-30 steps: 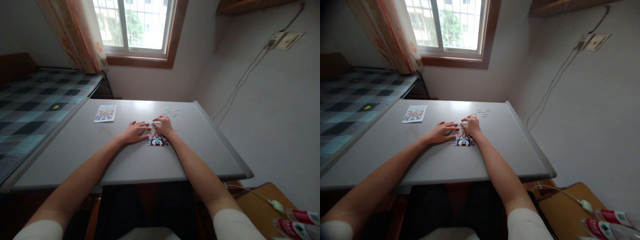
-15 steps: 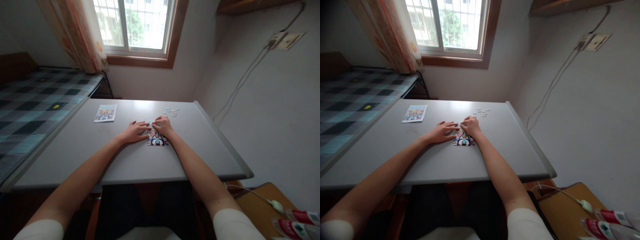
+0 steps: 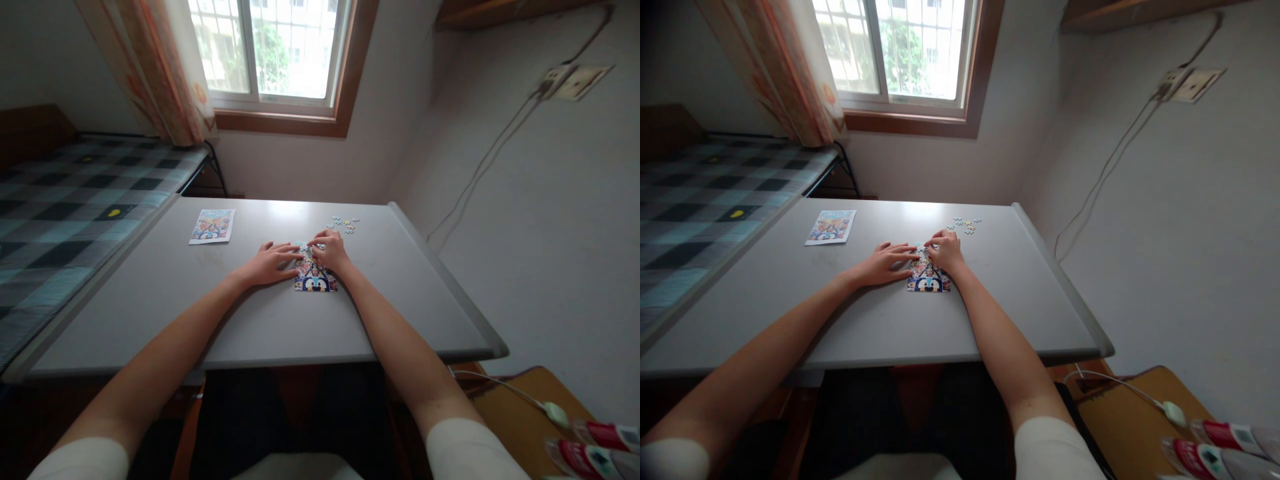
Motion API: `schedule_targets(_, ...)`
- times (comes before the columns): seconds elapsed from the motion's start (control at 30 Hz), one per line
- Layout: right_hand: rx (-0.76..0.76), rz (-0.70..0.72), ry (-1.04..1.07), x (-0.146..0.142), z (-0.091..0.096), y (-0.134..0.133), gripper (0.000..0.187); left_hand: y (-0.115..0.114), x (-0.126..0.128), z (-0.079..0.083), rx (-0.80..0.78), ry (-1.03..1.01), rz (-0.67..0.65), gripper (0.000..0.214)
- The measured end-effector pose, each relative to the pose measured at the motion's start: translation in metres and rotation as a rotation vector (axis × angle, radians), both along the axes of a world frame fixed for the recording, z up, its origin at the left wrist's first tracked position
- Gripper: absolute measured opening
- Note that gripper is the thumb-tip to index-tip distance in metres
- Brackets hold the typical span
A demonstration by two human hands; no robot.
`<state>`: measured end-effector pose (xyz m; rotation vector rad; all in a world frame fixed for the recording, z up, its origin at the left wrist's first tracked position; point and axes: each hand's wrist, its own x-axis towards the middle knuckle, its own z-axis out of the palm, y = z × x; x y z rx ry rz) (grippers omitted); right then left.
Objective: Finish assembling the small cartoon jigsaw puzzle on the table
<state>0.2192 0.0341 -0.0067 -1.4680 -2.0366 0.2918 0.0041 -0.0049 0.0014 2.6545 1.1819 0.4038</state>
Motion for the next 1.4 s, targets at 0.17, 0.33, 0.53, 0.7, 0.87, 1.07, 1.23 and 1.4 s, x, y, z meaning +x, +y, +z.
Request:
schedule_targets(0.17, 0.002, 0.034, -0.045, -0.002, -0.002, 0.0, 0.021, 0.0, 0.001, 0.0, -0.008, 0.006, 0.007, 0.046)
schedule_targets(0.33, -0.025, 0.038, -0.12, -0.004, 0.003, -0.004, 0.019, 0.001, 0.0, -0.001, -0.01, -0.003, 0.008, 0.046)
schedule_targets(0.53, 0.029, 0.013, -0.014, -0.003, -0.001, -0.003, 0.023, 0.0, 0.0, -0.002, -0.004, -0.007, 0.0, 0.047)
schedule_targets(0.7, 0.04, -0.124, 0.171, 0.007, -0.005, 0.007, 0.031, 0.0, 0.0, -0.001, -0.012, 0.001, 0.003, 0.048)
schedule_targets(0.87, -0.038, -0.195, 0.196, 0.013, -0.006, 0.011, 0.029, 0.001, -0.001, -0.002, -0.011, 0.002, 0.0, 0.048)
schedule_targets(1.07, -0.067, -0.197, 0.137, 0.012, -0.005, 0.01, 0.029, 0.002, -0.001, -0.002, -0.011, 0.0, -0.003, 0.048)
schedule_targets(1.23, -0.08, -0.19, 0.098, 0.012, -0.006, 0.011, 0.027, 0.002, -0.002, -0.003, -0.01, 0.001, 0.002, 0.048)
schedule_targets(1.4, -0.078, -0.19, 0.096, 0.012, -0.008, 0.011, 0.027, 0.002, -0.001, -0.003, -0.008, -0.002, -0.004, 0.048)
